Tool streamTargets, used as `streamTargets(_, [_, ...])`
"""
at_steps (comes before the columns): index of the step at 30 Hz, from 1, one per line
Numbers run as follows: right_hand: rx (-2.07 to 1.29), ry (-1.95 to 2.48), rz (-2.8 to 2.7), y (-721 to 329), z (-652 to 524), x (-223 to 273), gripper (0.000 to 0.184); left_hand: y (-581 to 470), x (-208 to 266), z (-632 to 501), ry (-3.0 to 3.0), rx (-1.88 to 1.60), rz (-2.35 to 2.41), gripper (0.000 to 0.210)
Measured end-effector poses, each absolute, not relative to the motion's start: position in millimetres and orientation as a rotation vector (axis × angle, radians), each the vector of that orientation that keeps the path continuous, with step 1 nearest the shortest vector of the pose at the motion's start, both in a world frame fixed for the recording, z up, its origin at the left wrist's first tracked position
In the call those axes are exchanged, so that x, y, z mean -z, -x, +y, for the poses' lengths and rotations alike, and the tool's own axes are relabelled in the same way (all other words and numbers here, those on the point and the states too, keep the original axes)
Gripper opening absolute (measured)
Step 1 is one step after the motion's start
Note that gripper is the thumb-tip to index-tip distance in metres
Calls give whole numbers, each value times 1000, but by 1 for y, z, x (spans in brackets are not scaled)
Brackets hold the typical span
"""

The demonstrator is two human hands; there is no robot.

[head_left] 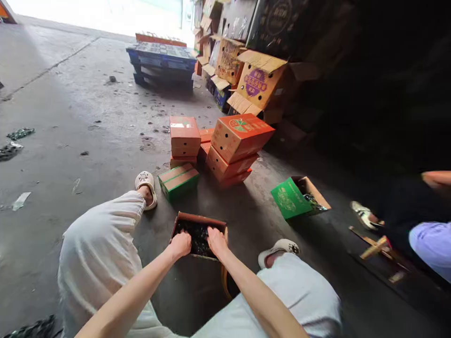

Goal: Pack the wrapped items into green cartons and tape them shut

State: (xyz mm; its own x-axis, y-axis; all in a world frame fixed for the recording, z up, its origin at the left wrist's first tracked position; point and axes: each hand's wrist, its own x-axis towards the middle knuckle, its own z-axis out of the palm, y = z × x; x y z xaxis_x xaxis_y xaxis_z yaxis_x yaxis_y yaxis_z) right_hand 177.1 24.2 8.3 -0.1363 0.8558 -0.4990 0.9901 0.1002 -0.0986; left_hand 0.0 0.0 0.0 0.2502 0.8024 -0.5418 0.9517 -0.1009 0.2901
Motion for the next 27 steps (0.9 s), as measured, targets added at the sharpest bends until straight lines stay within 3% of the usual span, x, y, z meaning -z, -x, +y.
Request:
streamTargets(4, [588, -1901, 2031, -168, 17, -16, 44, 4, -1, -7, -1898, 148, 1649, 46])
streamTargets(11, [697, -2103, 1970, -208, 42, -63, 29, 76, -1, -9, -1235, -787, 1793, 40])
streamTargets(14, [1112, -2296, 1671, -240, 53, -79, 19, 90, 6, 2, -818, -804, 1752, 58])
streamTargets(18, [1521, -2144, 1490, -259, 55, -79, 15, 86, 22, 11, -217, -854, 1410, 72])
streamTargets(27, [2260, -2076, 1172, -258, 50, -31, 35, 93, 41, 6, 0, -914, 1129, 67])
